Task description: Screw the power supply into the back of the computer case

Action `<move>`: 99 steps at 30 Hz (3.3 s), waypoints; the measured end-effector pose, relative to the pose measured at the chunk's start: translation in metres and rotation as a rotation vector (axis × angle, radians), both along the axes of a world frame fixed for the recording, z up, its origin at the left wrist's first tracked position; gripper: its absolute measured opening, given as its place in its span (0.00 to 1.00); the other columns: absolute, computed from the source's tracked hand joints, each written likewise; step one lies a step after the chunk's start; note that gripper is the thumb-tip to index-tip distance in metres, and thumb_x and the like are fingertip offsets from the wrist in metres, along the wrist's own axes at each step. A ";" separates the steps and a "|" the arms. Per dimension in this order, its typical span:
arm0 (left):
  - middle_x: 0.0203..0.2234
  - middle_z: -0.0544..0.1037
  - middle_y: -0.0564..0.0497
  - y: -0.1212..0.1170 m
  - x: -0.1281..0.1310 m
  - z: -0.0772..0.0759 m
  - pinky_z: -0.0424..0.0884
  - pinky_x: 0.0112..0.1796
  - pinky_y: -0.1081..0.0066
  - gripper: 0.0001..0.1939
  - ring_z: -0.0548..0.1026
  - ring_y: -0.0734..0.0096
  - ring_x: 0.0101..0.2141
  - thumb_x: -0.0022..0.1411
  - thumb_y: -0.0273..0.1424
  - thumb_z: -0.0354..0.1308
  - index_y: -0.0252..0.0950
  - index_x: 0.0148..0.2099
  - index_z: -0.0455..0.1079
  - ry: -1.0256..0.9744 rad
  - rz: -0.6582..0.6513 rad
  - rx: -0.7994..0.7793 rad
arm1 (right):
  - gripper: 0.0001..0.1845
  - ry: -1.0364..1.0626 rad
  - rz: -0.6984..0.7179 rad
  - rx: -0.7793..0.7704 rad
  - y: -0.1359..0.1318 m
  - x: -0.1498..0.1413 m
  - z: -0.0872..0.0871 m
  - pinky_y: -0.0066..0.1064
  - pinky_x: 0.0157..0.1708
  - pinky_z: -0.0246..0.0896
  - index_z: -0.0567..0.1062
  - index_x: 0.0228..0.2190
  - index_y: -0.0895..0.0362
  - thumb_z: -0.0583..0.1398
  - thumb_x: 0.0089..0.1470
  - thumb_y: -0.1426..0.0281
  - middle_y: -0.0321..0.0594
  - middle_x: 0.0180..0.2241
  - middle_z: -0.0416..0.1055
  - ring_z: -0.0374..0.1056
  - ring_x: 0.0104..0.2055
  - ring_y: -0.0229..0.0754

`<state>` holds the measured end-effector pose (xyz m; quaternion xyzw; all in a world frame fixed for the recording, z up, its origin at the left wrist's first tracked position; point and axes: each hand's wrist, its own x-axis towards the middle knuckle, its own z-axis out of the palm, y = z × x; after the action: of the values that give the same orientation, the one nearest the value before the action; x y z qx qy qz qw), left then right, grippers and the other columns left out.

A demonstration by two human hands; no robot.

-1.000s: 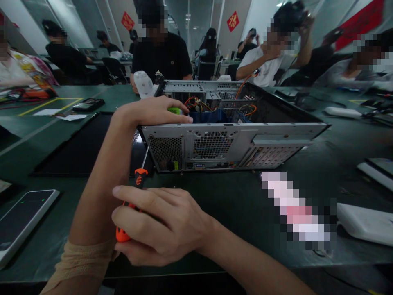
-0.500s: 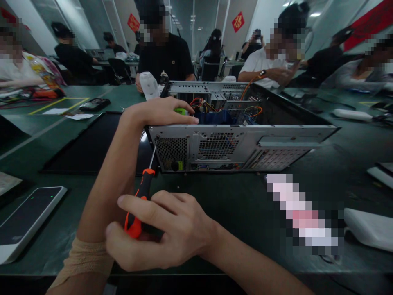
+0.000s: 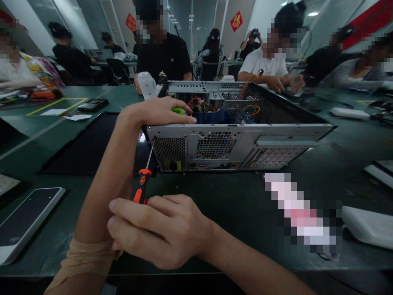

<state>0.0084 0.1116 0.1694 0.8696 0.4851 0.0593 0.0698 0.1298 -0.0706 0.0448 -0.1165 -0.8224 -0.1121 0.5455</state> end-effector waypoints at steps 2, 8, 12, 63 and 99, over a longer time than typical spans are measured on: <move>0.63 0.76 0.50 0.000 0.000 0.000 0.65 0.62 0.56 0.41 0.74 0.47 0.60 0.61 0.64 0.51 0.50 0.68 0.72 0.000 0.005 0.003 | 0.07 0.018 -0.003 0.021 0.000 0.000 0.000 0.23 0.26 0.63 0.83 0.42 0.58 0.64 0.68 0.68 0.41 0.53 0.80 0.68 0.30 0.30; 0.63 0.76 0.49 -0.003 0.002 0.001 0.66 0.62 0.56 0.44 0.74 0.46 0.60 0.59 0.67 0.51 0.49 0.68 0.72 -0.003 0.013 -0.011 | 0.08 0.128 0.043 -0.015 0.001 0.007 0.000 0.23 0.38 0.74 0.80 0.44 0.61 0.65 0.66 0.70 0.46 0.51 0.80 0.75 0.38 0.33; 0.64 0.75 0.48 -0.002 0.002 0.001 0.65 0.62 0.55 0.46 0.74 0.44 0.61 0.59 0.68 0.50 0.47 0.68 0.72 -0.006 0.004 -0.005 | 0.13 0.090 0.044 -0.054 0.000 0.012 0.006 0.23 0.47 0.75 0.81 0.50 0.56 0.67 0.63 0.72 0.44 0.49 0.80 0.77 0.44 0.34; 0.59 0.78 0.47 0.002 0.002 -0.004 0.67 0.59 0.50 0.41 0.76 0.43 0.58 0.59 0.66 0.53 0.48 0.64 0.76 -0.057 0.018 0.026 | 0.05 0.042 -0.101 0.007 -0.005 0.001 -0.009 0.24 0.28 0.66 0.81 0.36 0.52 0.64 0.65 0.68 0.32 0.44 0.79 0.70 0.35 0.31; 0.58 0.79 0.48 0.006 -0.001 -0.006 0.66 0.60 0.53 0.39 0.76 0.46 0.57 0.60 0.64 0.54 0.49 0.64 0.76 -0.064 -0.032 0.045 | 0.11 -0.055 0.038 -0.093 -0.002 0.014 0.010 0.25 0.46 0.76 0.84 0.48 0.58 0.67 0.65 0.69 0.45 0.55 0.79 0.78 0.43 0.36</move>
<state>0.0075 0.1178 0.1630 0.8762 0.4673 0.0969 0.0668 0.1440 -0.0727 0.0550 -0.1232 -0.8434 -0.0665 0.5187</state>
